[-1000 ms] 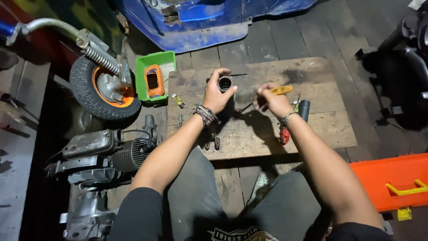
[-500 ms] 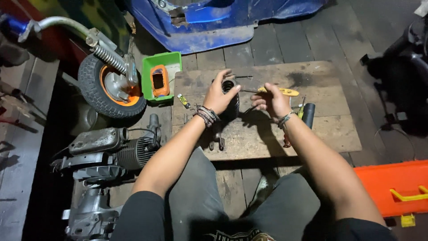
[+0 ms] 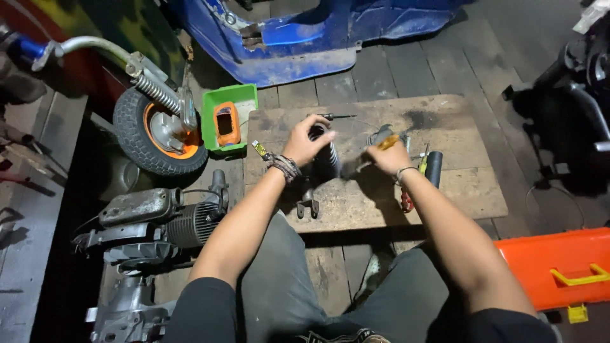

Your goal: Disassembling and cleaning a motorcycle shock absorber core and spring.

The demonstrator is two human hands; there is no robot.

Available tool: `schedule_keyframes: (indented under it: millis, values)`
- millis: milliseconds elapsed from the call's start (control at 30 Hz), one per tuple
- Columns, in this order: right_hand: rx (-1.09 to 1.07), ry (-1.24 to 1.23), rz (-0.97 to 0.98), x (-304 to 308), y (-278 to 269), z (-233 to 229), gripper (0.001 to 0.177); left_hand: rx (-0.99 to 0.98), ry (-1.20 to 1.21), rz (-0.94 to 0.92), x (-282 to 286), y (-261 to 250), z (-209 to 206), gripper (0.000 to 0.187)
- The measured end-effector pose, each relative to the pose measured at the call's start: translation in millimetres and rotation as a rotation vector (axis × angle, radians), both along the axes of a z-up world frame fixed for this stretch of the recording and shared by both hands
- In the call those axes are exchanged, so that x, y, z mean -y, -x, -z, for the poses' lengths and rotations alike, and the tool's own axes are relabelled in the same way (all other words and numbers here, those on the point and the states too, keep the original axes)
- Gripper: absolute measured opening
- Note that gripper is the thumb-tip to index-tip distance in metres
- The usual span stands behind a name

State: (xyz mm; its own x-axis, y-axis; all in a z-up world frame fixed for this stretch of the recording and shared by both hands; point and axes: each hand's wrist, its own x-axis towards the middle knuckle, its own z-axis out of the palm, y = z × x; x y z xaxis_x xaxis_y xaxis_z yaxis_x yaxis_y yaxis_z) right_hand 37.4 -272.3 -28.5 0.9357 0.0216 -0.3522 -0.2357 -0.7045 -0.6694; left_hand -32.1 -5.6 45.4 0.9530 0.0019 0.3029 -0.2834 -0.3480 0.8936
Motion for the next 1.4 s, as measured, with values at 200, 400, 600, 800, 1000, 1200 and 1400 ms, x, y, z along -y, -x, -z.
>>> schedule_keyframes:
  millis: [200, 400, 600, 800, 1000, 1200, 1400]
  values:
    - [0.096, -0.839, 0.234, -4, -8, -17, 0.041, -0.143, -0.125, -0.135, 25, 4, -17, 0.056]
    - [-0.188, -0.738, 0.134, 7, -7, -7, 0.050, -0.067, -0.108, -0.111, 23, 1, -17, 0.051]
    - [-0.219, -0.659, 0.148, 23, -38, 36, 0.065, -0.055, -0.062, -0.074, 19, 1, -14, 0.050]
    - [-0.155, -0.585, 0.186, 7, -6, -5, 0.072, -0.055, 0.041, 0.002, 9, 0, -6, 0.050]
    - [0.086, 0.060, -0.066, 3, 9, 38, 0.059, -0.068, 0.078, -0.015, -1, 11, -21, 0.056]
    - [0.088, 0.065, -0.051, -36, 21, -4, 0.047, -0.128, 0.054, -0.022, -13, 9, -18, 0.046]
    - [0.338, -0.599, 0.252, -38, 28, -73, 0.036, -0.142, 0.188, -0.063, -32, -12, 24, 0.033]
